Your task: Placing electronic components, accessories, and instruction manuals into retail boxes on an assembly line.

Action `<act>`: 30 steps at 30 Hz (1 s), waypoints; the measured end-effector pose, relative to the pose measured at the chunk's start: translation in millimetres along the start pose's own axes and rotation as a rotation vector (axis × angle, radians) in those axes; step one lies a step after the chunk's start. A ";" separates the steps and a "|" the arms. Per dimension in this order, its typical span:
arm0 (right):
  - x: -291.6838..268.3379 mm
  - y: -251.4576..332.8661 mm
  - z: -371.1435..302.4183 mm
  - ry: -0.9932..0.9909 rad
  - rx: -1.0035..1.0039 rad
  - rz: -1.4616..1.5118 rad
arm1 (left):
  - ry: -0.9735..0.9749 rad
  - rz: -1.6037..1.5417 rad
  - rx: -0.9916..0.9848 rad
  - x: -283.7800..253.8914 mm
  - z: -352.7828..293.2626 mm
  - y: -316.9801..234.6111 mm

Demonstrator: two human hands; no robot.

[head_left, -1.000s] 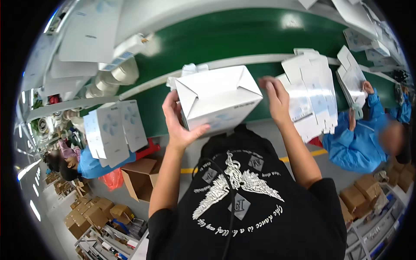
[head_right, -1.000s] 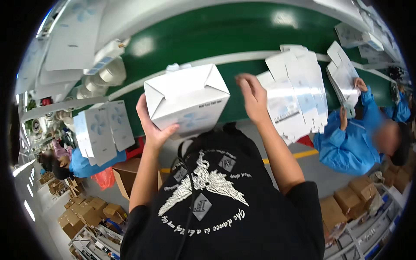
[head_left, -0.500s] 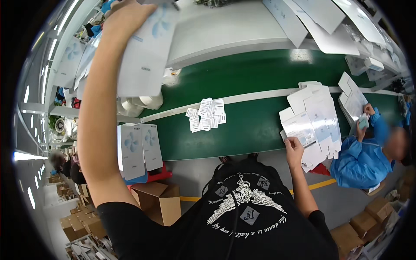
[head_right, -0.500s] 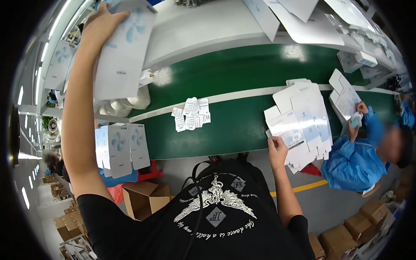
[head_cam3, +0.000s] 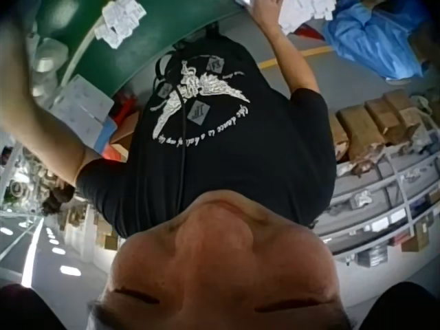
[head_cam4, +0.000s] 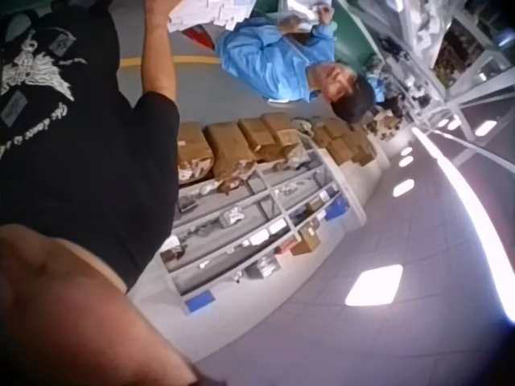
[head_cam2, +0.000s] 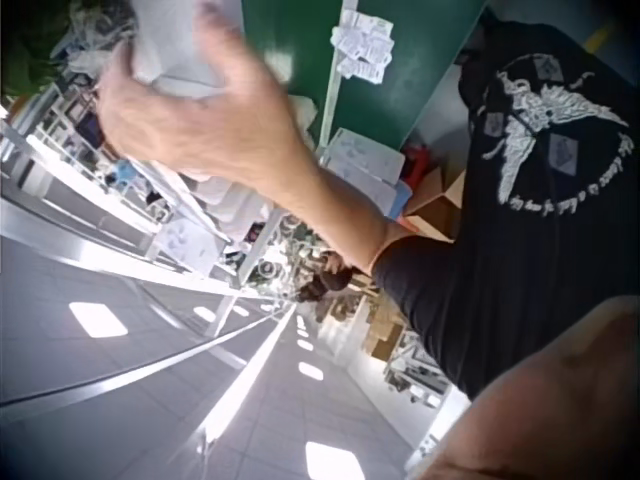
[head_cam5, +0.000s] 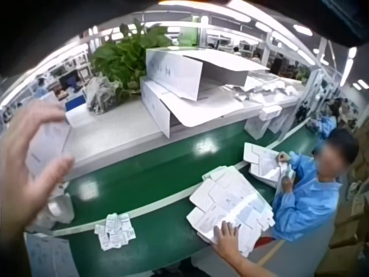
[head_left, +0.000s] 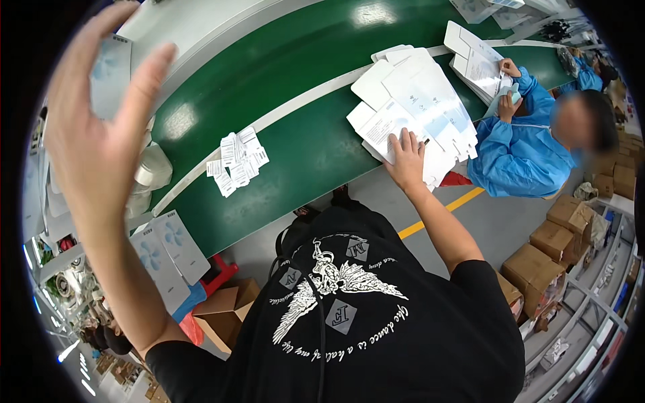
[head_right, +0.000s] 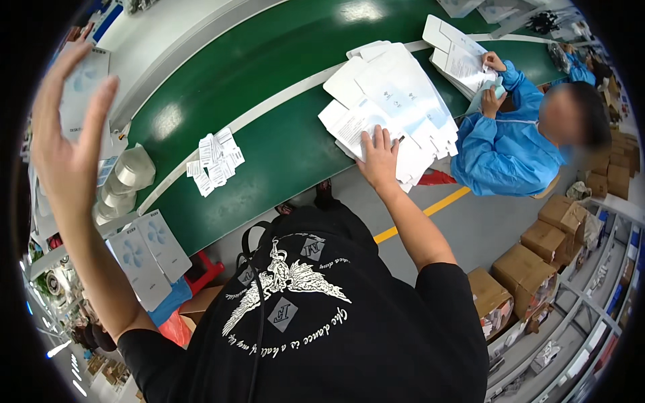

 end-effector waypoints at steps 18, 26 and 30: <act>-281.9 204.5 -40.4 -0.869 -0.704 0.117 | 0.099 -0.671 -0.462 188.0 -168.3 -61.2; -158.4 271.6 -12.9 -0.586 -0.394 0.219 | 0.032 -0.875 -0.822 194.0 -287.5 -12.0; -130.7 291.6 -3.0 -0.522 -0.637 0.375 | 0.053 -0.821 -0.915 183.8 -322.1 10.2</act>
Point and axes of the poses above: each hand's wrist, its own z-axis towards the middle knuckle, its own x-axis out of the palm, y = z × x, the point moved 5 cm from there along z, towards the middle knuckle, and after that the axes turned 11 degrees about y, right-handed, at the moved point
